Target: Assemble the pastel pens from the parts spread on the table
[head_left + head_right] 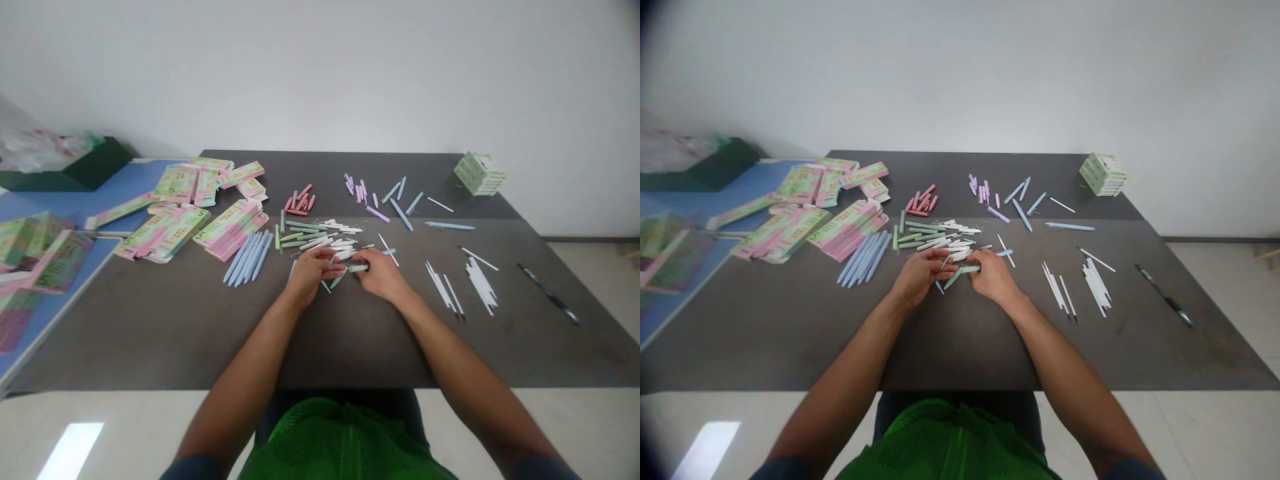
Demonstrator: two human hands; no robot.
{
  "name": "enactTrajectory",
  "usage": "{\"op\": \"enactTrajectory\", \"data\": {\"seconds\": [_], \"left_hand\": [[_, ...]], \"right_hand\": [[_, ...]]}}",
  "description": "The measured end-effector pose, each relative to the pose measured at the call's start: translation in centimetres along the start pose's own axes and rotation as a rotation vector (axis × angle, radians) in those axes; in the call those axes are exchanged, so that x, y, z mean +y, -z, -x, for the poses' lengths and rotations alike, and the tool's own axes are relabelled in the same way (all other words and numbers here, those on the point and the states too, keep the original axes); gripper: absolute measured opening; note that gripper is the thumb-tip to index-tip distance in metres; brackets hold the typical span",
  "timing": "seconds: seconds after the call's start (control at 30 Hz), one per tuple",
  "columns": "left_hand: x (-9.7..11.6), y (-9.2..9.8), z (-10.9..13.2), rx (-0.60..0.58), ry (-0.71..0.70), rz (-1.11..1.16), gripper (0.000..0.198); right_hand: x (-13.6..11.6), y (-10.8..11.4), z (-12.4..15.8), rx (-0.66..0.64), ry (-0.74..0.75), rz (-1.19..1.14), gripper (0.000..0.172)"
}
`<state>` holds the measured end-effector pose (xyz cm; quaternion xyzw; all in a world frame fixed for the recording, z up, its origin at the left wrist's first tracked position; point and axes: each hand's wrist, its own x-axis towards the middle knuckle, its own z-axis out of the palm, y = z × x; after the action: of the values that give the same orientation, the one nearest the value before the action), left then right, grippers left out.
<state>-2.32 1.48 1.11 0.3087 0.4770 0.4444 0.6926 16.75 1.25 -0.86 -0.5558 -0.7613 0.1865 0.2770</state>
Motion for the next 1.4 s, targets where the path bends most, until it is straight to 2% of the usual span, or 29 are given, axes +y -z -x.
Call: {"op": "enactTrajectory", "data": {"seconds": [0.17, 0.33, 0.5, 0.63, 0.73, 0.9, 1.07, 1.13, 1.2, 1.23, 1.33, 1.4], "left_hand": [[-0.9, 0.1, 0.0, -0.052, -0.056, -0.031, 0.025], [-1.6, 0.0, 0.0, 0.018, -0.103, -0.112, 0.023], [-1.5, 0.0, 0.1, 0.014, -0.199, -0.095, 0.016], [-1.3, -0.2, 0.2, 0.064, -0.271, -0.081, 0.017], [-1.1, -0.4, 0.3, 0.074, -0.279, -0.064, 0.016], [-0.4, -0.4, 0.6, 0.079, -0.266, -0.018, 0.016], [-0.2, -0.5, 0.9, 0.062, -0.219, 0.013, 0.018], [-0.2, -0.4, 0.9, 0.025, -0.216, -0.027, 0.018], [0.2, 0.3, 0.7, 0.032, -0.258, -0.185, 0.016], [0.6, 0.9, 0.6, 0.089, -0.307, -0.32, 0.013], [1.9, 3.3, -0.2, 0.46, -0.507, -0.795, 0.015], [2.6, 5.0, -0.8, 0.618, -0.498, -1.059, 0.019]], "right_hand": [[0.0, -1.2, 0.1, -0.007, 0.046, 0.016, 0.019], [-0.7, -0.9, 0.2, 0.051, 0.02, -0.08, 0.015], [-2.4, -0.9, 0.7, 0.025, 0.047, -0.15, 0.015], [-3.4, -1.4, 0.8, 0.059, -0.04, -0.213, 0.019], [-3.5, -1.7, 0.8, 0.104, -0.087, -0.262, 0.02], [-3.6, -1.9, 0.9, 0.163, -0.07, -0.327, 0.02], [-3.8, -1.4, 0.6, 0.156, -0.114, -0.444, 0.023], [-3.8, -1.1, 0.5, 0.157, -0.135, -0.471, 0.022], [-3.7, -0.8, 0.4, 0.172, -0.162, -0.477, 0.022], [-3.6, -0.7, 0.4, 0.182, -0.172, -0.474, 0.023], [-3.3, -0.4, 0.3, 0.208, -0.185, -0.458, 0.024], [-3.2, -0.3, 0.4, 0.217, -0.18, -0.46, 0.024]]}}
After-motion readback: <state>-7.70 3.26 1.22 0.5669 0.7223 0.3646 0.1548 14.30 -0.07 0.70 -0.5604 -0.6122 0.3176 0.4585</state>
